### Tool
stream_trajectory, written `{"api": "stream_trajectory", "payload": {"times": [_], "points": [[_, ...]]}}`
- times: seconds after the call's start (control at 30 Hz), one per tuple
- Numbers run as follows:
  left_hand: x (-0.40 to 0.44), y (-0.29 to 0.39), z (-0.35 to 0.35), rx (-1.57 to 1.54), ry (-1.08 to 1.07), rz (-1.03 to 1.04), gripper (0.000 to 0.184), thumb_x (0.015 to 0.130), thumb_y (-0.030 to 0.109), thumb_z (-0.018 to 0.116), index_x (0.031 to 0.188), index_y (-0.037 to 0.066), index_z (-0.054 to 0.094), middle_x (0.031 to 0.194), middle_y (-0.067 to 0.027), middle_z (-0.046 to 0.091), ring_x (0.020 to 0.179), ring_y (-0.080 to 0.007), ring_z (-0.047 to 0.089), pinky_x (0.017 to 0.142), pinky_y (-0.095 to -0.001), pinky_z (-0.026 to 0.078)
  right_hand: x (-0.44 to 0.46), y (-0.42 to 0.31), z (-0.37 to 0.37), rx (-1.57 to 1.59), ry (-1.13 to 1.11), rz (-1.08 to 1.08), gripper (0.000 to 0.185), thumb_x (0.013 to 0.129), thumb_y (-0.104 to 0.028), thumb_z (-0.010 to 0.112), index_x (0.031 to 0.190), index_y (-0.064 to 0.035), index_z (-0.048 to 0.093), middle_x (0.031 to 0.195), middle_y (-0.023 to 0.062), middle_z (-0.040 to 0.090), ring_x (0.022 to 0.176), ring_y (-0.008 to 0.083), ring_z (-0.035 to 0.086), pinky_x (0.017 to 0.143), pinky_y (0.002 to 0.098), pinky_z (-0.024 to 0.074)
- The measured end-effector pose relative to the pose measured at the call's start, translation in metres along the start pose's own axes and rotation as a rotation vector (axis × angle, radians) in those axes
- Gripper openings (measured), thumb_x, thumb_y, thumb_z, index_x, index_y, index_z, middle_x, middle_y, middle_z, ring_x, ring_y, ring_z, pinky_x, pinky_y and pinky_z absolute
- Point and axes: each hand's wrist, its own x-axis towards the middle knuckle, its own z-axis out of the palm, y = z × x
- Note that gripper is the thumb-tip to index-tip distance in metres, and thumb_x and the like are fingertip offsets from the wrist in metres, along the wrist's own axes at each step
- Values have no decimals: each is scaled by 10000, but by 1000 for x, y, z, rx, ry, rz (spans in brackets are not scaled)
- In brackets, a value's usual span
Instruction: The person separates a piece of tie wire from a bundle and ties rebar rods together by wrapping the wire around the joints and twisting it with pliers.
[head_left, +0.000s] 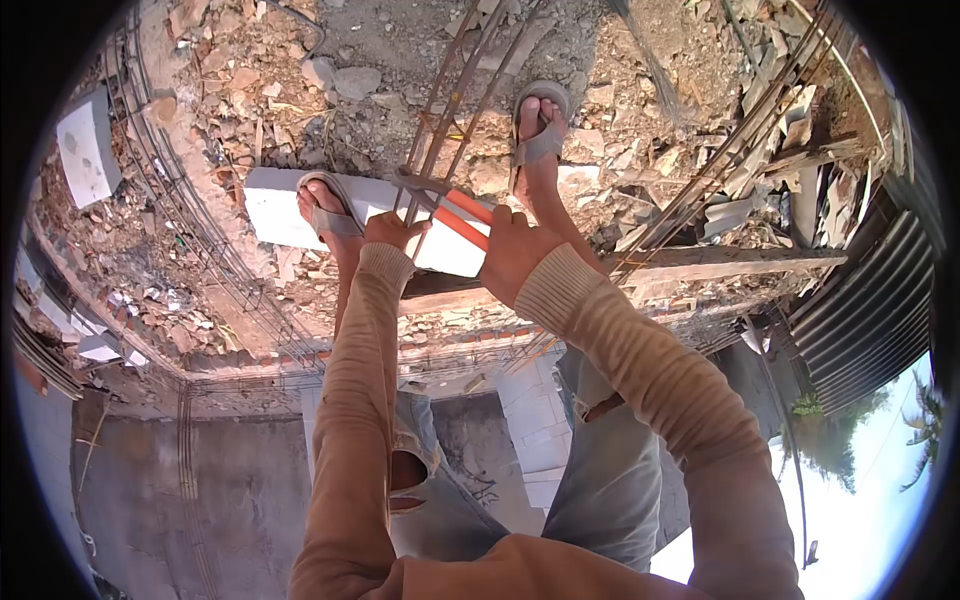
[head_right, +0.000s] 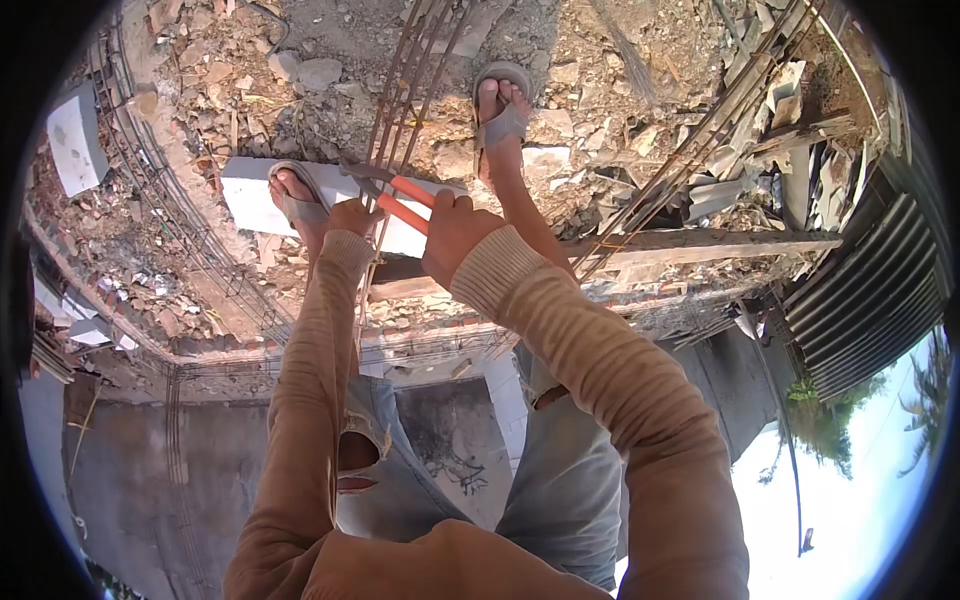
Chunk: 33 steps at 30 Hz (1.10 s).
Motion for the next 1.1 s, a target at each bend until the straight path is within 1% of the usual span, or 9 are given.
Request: {"api": "stream_trajectory", "payload": {"times": [0.1,0.17,0.23,0.33,0.47,0.6,0.77,1.03,1.1], "points": [[-2,11,-16,72,-85,-30,576,759,553,762,818,-17,705,683,-133,695,646,-289,677,617,-412,536,28,15,18,17,-90,114,425,868,-189,568,1163,95,453,995,298,663,953,374,696,805,453,571],[15,-11,6,230,-55,208,641,751,610,736,829,-25,704,667,-134,686,677,-332,680,641,-439,533,50,37,29,164,-215,64,426,878,-193,543,1175,99,454,1012,296,666,969,363,695,844,440,560],[0,6,-11,205,48,70,583,713,544,813,746,-19,667,603,-97,645,582,-253,630,565,-400,489,17,6,1,119,-102,274,429,884,-191,527,1202,87,455,1028,285,671,975,371,691,865,442,549],[15,-19,-11,-203,16,58,432,651,326,921,688,35,603,583,-8,581,519,-89,466,487,-308,390,-13,29,19,163,105,184,389,876,-196,545,1166,52,469,1009,280,670,938,407,681,850,468,543],[-2,-3,-49,-207,-63,62,450,657,373,904,704,27,621,602,-37,611,544,-129,531,531,-326,437,-38,52,24,289,310,341,370,867,-227,583,1096,44,478,974,299,659,929,437,664,818,504,531],[-2,-14,-55,-134,-121,132,499,735,398,835,956,-28,701,898,-142,734,833,-219,692,750,-329,528,-32,98,26,341,483,449,347,865,-235,610,1070,23,502,968,291,656,935,455,648,798,529,511],[-2,-26,-42,-271,-142,121,327,866,213,735,1085,-26,688,1010,-150,735,934,-214,701,817,-309,541,21,123,-30,376,625,463,358,867,-252,629,1094,-1,513,997,257,665,948,433,653,824,512,512],[-24,8,-41,-160,-39,-52,332,859,213,747,1084,-23,685,953,-120,726,926,-181,679,821,-299,531,159,184,-174,122,918,576,515,840,-301,709,1215,-10,506,1307,155,564,1326,308,451,960,488,488],[-20,-18,-19,-493,75,-31,464,826,251,771,1171,-33,647,1050,-160,720,990,-255,684,869,-343,539,180,204,-189,108,898,547,529,835,-290,718,1226,-5,503,1296,156,574,1301,314,479,958,480,492]]}}
